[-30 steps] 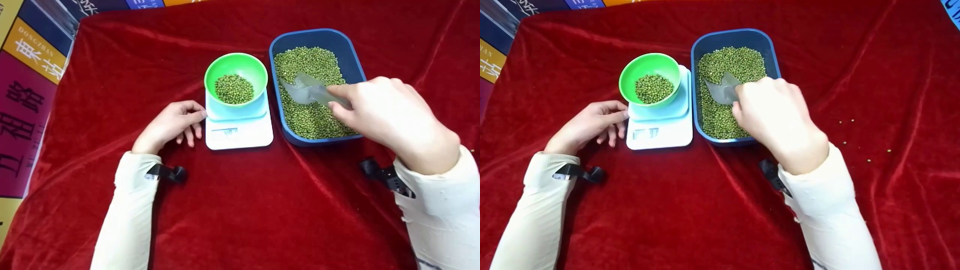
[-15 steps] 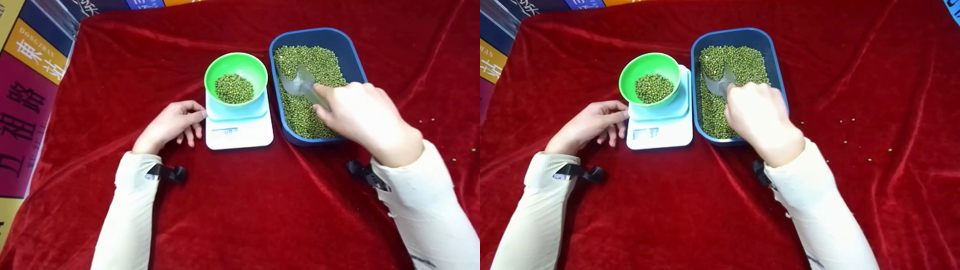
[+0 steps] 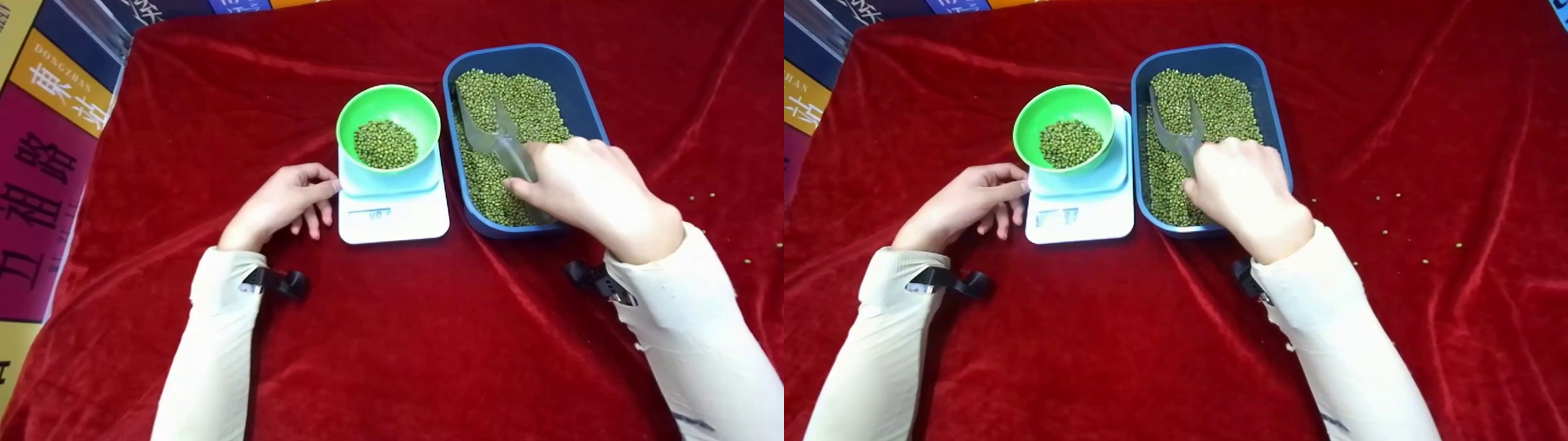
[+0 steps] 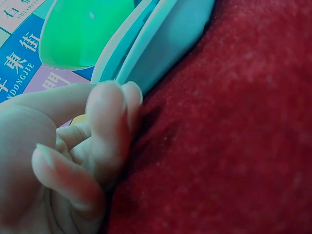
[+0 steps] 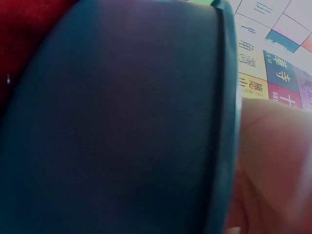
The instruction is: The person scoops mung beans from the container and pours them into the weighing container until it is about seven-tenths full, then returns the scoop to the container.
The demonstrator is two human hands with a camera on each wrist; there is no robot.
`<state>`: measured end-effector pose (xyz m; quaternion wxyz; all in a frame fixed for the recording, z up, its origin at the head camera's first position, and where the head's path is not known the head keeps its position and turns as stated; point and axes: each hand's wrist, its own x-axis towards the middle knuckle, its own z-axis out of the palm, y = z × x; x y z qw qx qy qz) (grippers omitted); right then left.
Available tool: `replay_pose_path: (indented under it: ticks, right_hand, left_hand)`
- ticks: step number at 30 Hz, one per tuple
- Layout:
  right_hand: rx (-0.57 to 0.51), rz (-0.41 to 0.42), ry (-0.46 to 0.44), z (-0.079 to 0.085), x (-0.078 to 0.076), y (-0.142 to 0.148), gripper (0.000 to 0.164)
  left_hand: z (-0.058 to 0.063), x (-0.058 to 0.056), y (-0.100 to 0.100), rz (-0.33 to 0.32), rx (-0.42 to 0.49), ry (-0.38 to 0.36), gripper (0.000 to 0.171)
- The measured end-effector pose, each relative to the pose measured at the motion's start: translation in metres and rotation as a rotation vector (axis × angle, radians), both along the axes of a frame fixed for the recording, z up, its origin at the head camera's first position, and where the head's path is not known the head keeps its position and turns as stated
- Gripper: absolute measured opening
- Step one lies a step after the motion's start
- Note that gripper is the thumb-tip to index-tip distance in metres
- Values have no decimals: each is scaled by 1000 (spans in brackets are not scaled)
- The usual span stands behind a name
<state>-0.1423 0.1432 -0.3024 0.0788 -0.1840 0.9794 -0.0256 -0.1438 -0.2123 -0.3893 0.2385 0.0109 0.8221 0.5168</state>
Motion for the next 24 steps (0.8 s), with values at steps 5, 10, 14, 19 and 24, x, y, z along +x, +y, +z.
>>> replay_pose_path:
  ticks: [5, 10, 14, 19, 24]
  right_hand:
    - [-3, -45, -45, 0, -3, 1, 36]
    - [23, -72, -50, 1, -5, 1, 34]
    - [42, -83, -39, 2, -5, 0, 32]
    - [45, -86, -15, 4, -3, 1, 31]
    - [34, -81, 7, 5, 0, 1, 30]
  left_hand:
    - [0, 0, 1, 3, 1, -3, 29]
    - [-1, 0, 1, 3, 1, -3, 30]
    - [-1, 0, 1, 3, -5, -6, 30]
    - [-1, -1, 1, -1, -6, -7, 31]
    - [-1, -1, 1, -5, -9, -6, 31]
